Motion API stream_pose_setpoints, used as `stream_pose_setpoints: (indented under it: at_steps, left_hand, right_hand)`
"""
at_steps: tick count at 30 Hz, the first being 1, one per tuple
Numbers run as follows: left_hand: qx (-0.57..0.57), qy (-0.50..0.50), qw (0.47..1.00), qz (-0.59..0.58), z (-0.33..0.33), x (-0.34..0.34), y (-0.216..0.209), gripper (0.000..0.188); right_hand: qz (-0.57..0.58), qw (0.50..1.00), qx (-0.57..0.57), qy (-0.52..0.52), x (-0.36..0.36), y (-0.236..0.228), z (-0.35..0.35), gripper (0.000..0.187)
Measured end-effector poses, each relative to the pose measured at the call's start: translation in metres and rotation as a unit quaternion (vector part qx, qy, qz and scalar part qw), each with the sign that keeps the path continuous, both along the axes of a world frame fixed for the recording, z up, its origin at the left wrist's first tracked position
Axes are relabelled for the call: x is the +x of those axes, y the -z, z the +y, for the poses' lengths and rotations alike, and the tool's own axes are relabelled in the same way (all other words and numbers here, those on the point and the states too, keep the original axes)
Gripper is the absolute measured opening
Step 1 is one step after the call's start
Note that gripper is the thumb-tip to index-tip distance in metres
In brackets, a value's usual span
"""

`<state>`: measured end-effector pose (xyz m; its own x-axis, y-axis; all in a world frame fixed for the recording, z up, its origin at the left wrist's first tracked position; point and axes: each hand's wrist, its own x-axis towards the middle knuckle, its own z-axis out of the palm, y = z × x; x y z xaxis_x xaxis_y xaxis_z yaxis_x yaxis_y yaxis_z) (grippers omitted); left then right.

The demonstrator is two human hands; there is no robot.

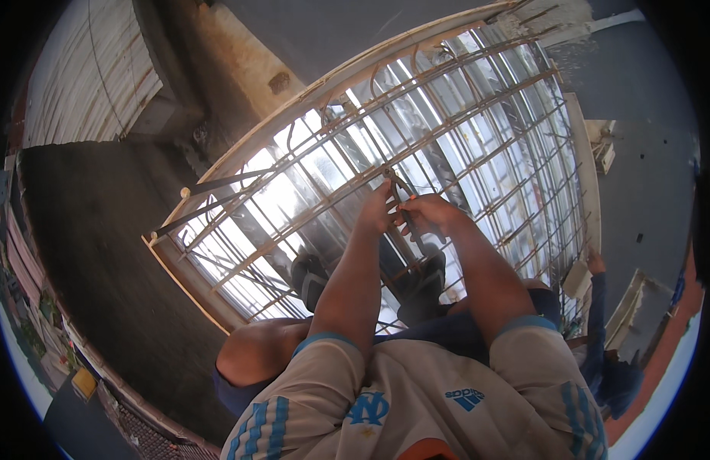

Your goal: The person is assembling a metal grid structure on a rooftop. They use pliers to bend and secure metal rods into place, working methodically to create a grid pattern. Another person is visible in the background, also working on the structure.

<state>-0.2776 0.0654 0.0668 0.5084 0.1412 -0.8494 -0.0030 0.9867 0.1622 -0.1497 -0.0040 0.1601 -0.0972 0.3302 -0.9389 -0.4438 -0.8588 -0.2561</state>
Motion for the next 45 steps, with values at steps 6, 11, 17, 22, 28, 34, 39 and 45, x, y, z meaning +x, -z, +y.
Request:
stream_pose_setpoints:
  at_steps: [6,11,17,22,28,34,39,45]
  left_hand:
    - [-0.105,-0.035,0.994,-0.021,-0.002,0.012,-0.001,0.036]
    - [-0.103,-0.050,0.993,-0.023,-0.001,0.018,-0.005,0.032]
    - [-0.077,-0.117,0.988,-0.069,-0.007,0.023,0.028,0.033]
    - [-0.129,-0.074,0.989,-0.023,-0.002,0.027,-0.006,0.032]
    - [-0.082,-0.121,0.989,-0.020,-0.001,0.040,-0.010,0.024]
    - [-0.114,-0.195,0.974,0.021,-0.005,0.065,0.003,0.028]
    - [-0.123,-0.199,0.972,-0.014,-0.005,0.077,0.009,0.023]
    - [-0.050,-0.107,0.993,0.002,-0.009,0.055,0.013,0.027]
  right_hand:
    - [-0.041,0.997,-0.010,-0.058,0.000,0.000,0.005,0.034]
    - [0.006,0.999,-0.009,-0.033,0.013,-0.012,0.009,0.034]
    - [0.002,0.999,-0.026,-0.047,0.015,-0.004,0.013,0.030]
    - [0.045,0.998,-0.005,0.051,0.010,0.015,-0.009,0.033]
    - [-0.047,0.977,-0.052,-0.199,0.014,-0.023,0.015,0.040]
    - [-0.490,0.675,-0.033,-0.550,-0.022,-0.066,0.033,0.046]
    - [-0.565,0.557,-0.044,-0.607,-0.004,-0.035,0.019,0.035]
    - [-0.292,0.828,-0.053,-0.476,0.035,-0.036,0.027,0.026]
